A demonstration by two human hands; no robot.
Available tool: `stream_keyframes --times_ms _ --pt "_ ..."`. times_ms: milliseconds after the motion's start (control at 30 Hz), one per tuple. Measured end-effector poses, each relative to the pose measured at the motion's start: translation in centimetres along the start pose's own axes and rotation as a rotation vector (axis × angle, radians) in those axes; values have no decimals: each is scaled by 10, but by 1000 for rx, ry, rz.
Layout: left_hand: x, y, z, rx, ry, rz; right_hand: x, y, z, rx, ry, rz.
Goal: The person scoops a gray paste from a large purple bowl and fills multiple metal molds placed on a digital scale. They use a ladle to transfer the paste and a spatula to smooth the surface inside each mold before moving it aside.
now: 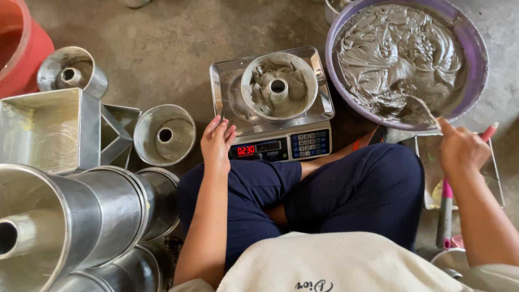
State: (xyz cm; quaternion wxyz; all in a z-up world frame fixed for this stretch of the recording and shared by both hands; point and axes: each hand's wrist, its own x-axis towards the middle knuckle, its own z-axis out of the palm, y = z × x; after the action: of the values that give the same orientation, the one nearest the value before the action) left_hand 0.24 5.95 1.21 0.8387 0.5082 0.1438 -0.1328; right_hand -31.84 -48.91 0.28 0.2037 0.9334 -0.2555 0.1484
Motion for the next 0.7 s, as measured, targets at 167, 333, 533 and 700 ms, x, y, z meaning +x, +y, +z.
stream_keyframes --times_ms 167,333,533,700 --pt "13 -10 4 33 -48 -17 9 -25 -38 25 73 34" --pt "37 -35 25 80 -101 -71 56 -74 -98 166 114 85" --pt "53 -92 75 79 -104 -40 101 -211 -154 662 198 -142" --pt "26 -123 87 -17 -220 -120 113 -302 -177 750 128 -302"
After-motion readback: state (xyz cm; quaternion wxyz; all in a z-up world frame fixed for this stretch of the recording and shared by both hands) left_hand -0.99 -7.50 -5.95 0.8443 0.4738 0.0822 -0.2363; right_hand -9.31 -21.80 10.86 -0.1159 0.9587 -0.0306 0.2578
